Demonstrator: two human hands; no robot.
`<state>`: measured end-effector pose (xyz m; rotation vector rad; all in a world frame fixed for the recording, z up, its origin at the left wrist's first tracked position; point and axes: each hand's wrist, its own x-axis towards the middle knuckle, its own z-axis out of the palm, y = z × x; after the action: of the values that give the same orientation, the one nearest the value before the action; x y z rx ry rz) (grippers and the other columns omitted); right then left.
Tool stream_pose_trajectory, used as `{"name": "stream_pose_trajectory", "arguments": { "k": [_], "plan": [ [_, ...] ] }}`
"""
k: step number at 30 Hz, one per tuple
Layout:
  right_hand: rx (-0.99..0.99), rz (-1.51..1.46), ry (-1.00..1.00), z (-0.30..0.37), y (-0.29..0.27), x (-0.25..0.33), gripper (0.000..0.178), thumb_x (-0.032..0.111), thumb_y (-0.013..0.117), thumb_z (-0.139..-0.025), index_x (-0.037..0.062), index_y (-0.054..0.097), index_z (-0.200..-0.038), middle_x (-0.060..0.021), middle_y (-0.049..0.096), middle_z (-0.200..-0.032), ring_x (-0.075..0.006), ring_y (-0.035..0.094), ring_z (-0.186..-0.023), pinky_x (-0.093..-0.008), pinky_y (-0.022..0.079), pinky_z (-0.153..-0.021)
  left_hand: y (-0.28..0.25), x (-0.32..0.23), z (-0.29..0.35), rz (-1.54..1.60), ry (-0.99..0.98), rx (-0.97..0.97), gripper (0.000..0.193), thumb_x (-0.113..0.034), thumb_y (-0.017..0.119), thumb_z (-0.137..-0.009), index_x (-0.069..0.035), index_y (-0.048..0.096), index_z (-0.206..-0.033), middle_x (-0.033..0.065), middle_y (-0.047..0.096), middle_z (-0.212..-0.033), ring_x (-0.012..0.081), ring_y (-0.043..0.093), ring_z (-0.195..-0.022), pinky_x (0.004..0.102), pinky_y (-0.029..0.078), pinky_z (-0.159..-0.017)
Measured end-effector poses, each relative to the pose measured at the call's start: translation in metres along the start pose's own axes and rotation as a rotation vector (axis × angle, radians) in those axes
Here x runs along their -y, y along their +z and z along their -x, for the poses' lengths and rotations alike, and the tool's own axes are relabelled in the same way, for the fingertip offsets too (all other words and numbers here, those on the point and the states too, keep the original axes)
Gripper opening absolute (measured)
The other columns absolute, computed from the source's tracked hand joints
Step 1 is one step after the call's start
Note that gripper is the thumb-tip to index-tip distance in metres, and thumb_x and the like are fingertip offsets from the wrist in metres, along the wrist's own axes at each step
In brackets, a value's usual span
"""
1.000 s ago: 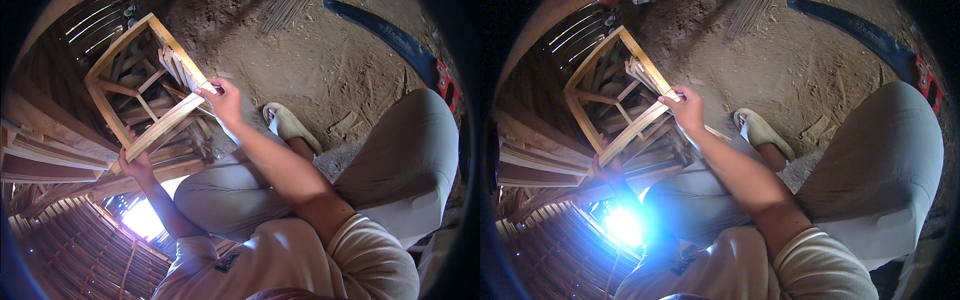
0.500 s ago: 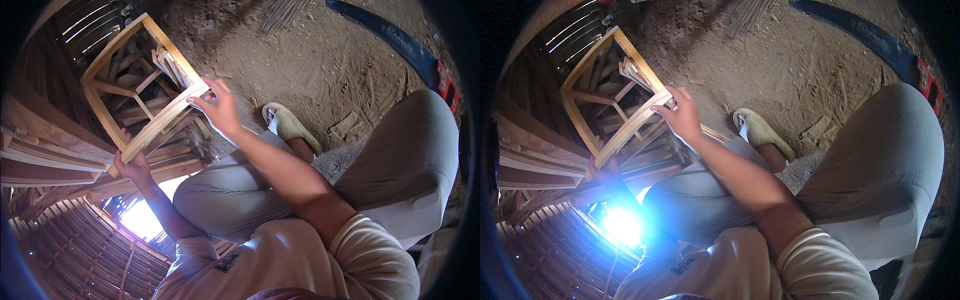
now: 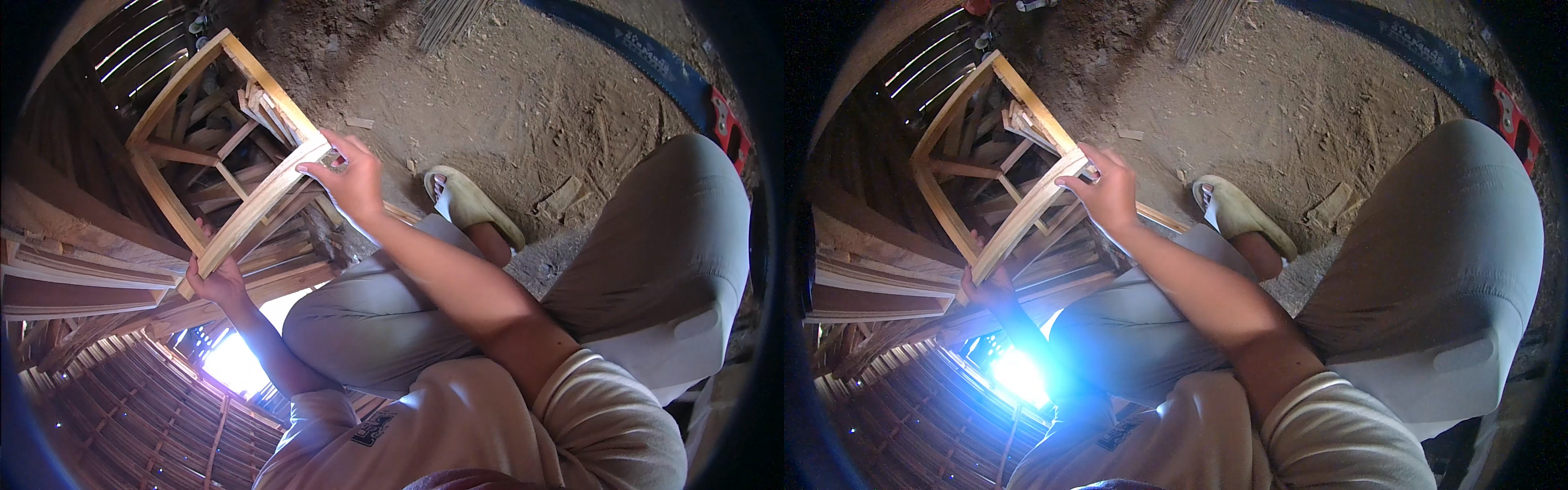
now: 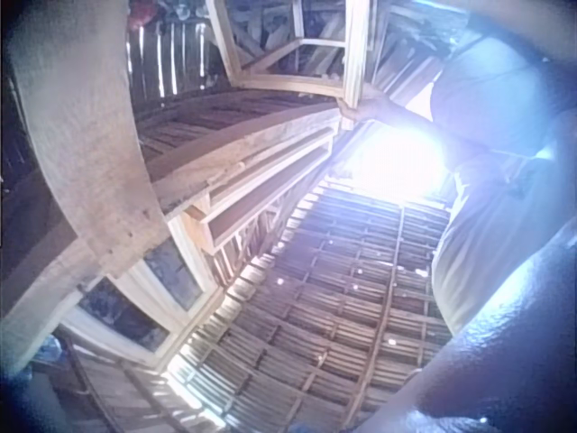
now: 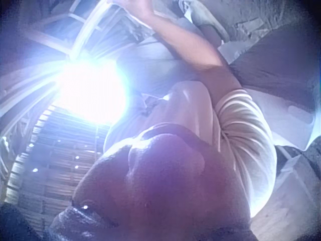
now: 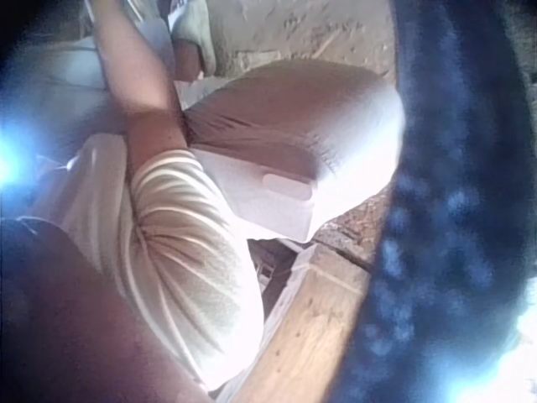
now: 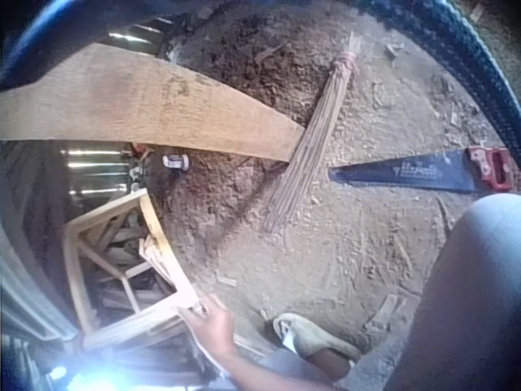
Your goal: The person selects and inspects thin wooden strips in a cluttered workshop. They then use a hand saw to cut a wooden frame piece while sitting on the floor, followed by sorting the cut strips.
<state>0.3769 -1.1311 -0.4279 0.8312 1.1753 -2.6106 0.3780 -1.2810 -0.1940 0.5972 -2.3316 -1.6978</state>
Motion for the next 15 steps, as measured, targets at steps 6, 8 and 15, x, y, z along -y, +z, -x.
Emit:
{"name": "stream_pose_trajectory", "arguments": {
  "k": [6,8,15],
  "plan": [
    [0.010,0.020,-0.018,0.000,0.000,-0.002,0.065,0.026,0.092,-0.068,0.0022,0.069,-0.124,-0.0101,0.068,-0.093,-0.0160,0.059,-0.070,-0.0304,0.051,-0.067,-0.001,0.001,0.001,0.046,-0.001,0.029,0.072,-0.023,0.047,-0.086,0.017,0.030,-0.143,0.0262,0.047,-0.127,0.0312,0.051,-0.120,0.0464,0.043,-0.111],
    [0.002,0.011,-0.020,0.000,-0.001,-0.003,0.066,0.025,0.093,-0.065,-0.0011,0.069,-0.120,-0.0134,0.069,-0.092,-0.0215,0.062,-0.070,-0.0332,0.051,-0.066,-0.002,0.001,0.001,0.049,0.006,0.034,0.072,-0.023,0.047,-0.086,0.017,0.029,-0.144,0.0268,0.046,-0.129,0.0315,0.050,-0.120,0.0462,0.043,-0.111],
    [-0.019,0.048,-0.038,-0.005,-0.001,-0.010,0.067,0.027,0.093,-0.065,-0.0009,0.069,-0.122,-0.0137,0.067,-0.089,-0.0220,0.060,-0.071,-0.0343,0.050,-0.067,-0.002,0.005,0.000,0.050,0.001,0.032,0.074,-0.023,0.046,-0.085,0.016,0.028,-0.145,0.0271,0.045,-0.137,0.0318,0.051,-0.120,0.0462,0.044,-0.111]
  ]
}}
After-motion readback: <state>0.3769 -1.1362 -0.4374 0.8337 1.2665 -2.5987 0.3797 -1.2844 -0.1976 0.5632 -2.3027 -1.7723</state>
